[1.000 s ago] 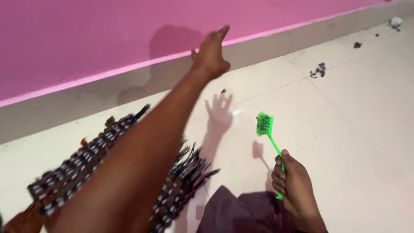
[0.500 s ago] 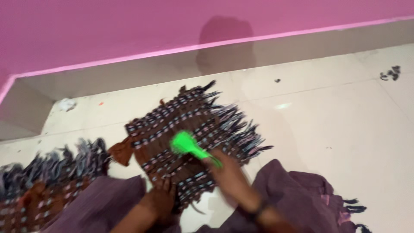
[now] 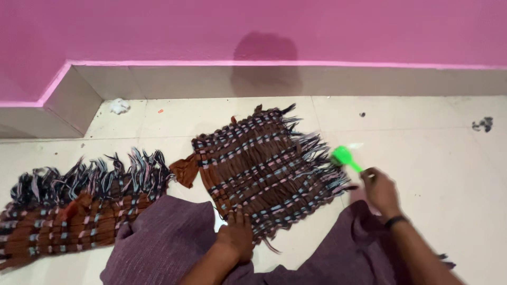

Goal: The person brushes dust and debris off of small woven mats on the floor using a green brush.

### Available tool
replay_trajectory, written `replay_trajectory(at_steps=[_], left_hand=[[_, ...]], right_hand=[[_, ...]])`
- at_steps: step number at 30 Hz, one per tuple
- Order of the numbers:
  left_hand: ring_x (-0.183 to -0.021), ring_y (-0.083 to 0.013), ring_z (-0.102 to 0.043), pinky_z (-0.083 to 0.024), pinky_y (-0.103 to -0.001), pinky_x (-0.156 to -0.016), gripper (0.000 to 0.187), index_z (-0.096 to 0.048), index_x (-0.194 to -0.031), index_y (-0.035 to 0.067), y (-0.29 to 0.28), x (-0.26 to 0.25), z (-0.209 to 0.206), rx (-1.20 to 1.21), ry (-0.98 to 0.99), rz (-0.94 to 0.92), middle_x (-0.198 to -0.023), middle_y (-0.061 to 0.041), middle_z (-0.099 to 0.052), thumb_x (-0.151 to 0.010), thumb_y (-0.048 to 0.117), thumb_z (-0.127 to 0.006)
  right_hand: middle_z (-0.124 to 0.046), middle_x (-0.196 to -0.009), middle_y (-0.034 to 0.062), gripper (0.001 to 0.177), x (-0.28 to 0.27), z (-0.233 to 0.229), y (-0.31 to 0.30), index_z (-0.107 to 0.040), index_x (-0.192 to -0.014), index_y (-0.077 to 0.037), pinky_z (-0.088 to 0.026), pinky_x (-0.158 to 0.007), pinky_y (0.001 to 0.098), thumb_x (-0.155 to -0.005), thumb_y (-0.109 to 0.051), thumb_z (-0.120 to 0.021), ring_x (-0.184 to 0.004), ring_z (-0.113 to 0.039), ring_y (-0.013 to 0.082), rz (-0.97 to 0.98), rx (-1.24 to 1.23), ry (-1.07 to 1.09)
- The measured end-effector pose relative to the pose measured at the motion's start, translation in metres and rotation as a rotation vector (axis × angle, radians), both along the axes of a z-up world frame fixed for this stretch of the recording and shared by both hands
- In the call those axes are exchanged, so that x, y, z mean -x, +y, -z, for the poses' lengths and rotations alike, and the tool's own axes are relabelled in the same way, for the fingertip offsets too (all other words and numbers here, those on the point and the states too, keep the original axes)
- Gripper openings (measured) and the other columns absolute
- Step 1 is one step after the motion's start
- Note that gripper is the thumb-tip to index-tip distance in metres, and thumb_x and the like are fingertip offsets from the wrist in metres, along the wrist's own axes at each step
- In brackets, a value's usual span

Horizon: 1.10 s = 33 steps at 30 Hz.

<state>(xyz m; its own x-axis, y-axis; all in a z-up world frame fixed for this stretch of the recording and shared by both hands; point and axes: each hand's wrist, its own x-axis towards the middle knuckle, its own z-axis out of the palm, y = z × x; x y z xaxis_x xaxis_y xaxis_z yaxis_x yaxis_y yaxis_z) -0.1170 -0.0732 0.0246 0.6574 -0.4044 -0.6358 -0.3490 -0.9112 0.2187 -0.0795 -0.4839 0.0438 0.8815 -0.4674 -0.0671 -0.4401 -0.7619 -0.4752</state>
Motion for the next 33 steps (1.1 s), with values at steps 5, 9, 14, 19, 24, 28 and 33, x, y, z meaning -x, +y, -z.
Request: replay_trajectory(at_steps=[5, 9, 14, 19, 24, 28, 33], left_hand=[[-0.158, -0.0384, -0.032, -0.038, -0.042, -0.125, 0.075, -0.046, -0.146, 0.006, 0.009, -0.005, 0.002, 0.026, -0.244, -0.026, -0.168, -0.026, -0.024, -0.085, 0.042, -0.069], [-0.156, -0.0463, -0.013, -0.035, -0.046, -0.120, 0.099, -0.011, -0.159, -0.011, 0.009, 0.004, 0.006, -0.007, -0.027, 0.027, -0.168, -0.035, 0.005, -0.098, 0.049, -0.062], [-0.156, -0.0486, -0.008, -0.028, -0.047, -0.124, 0.099, -0.011, -0.158, -0.010, 0.007, 0.002, 0.014, 0.035, -0.004, -0.001, -0.167, -0.034, 0.003, -0.099, 0.052, -0.059], [-0.155, -0.0481, -0.013, -0.030, -0.047, -0.122, 0.095, -0.012, -0.159, -0.011, 0.003, -0.003, 0.020, 0.013, 0.007, -0.016, -0.168, -0.034, 0.004, -0.095, 0.039, -0.063], [-0.155, -0.0471, -0.020, -0.034, -0.048, -0.121, 0.090, -0.018, -0.158, -0.011, 0.005, -0.001, 0.012, 0.045, -0.046, -0.028, -0.169, -0.034, -0.003, -0.095, 0.037, -0.062], [-0.156, -0.0432, -0.018, -0.029, -0.049, -0.123, 0.096, -0.016, -0.159, -0.008, 0.007, -0.001, -0.002, 0.055, -0.002, -0.052, -0.169, -0.029, -0.005, -0.094, 0.045, -0.063], [-0.156, -0.0440, -0.017, -0.032, -0.049, -0.121, 0.090, -0.019, -0.159, -0.006, 0.011, 0.000, 0.004, 0.090, -0.028, -0.056, -0.170, -0.028, -0.004, -0.093, 0.036, -0.062]], right_hand=[[-0.077, -0.102, 0.0150, 0.033, 0.023, 0.027, 0.156, -0.070, -0.117, -0.005, -0.060, -0.078, 0.0396, -0.096, -0.030, -0.064, -0.087, -0.075, 0.0272, -0.344, -0.297, -0.127], [-0.073, -0.101, 0.0217, 0.033, 0.014, 0.015, 0.232, -0.071, -0.114, -0.002, -0.053, -0.080, 0.0461, -0.096, -0.030, -0.068, -0.091, -0.069, 0.0383, -0.619, -0.205, -0.142], [-0.074, -0.084, 0.0168, 0.027, -0.017, 0.015, 0.127, -0.072, -0.104, -0.004, -0.055, -0.068, 0.0419, -0.094, -0.028, -0.067, -0.073, -0.072, 0.0295, -0.487, -0.156, 0.036], [-0.076, -0.093, 0.0220, 0.032, 0.024, -0.004, 0.003, -0.074, -0.117, -0.002, -0.055, -0.080, 0.0450, -0.099, -0.028, -0.065, -0.087, -0.073, 0.0355, 0.115, 0.026, 0.010], [-0.076, -0.105, 0.0201, 0.033, 0.026, 0.030, 0.068, -0.068, -0.123, -0.006, -0.055, -0.082, 0.0450, -0.098, -0.024, -0.057, -0.097, -0.073, 0.0352, -0.130, -0.152, -0.129], [-0.075, -0.105, 0.0203, 0.032, 0.020, 0.039, 0.179, -0.069, -0.117, -0.006, -0.055, -0.082, 0.0439, -0.092, -0.026, -0.068, -0.094, -0.072, 0.0364, -0.514, -0.202, -0.114], [-0.079, -0.101, 0.0181, 0.032, 0.010, 0.035, 0.128, -0.070, -0.120, -0.008, -0.058, -0.079, 0.0419, -0.095, -0.028, -0.066, -0.089, -0.075, 0.0324, -0.482, -0.226, 0.091]])
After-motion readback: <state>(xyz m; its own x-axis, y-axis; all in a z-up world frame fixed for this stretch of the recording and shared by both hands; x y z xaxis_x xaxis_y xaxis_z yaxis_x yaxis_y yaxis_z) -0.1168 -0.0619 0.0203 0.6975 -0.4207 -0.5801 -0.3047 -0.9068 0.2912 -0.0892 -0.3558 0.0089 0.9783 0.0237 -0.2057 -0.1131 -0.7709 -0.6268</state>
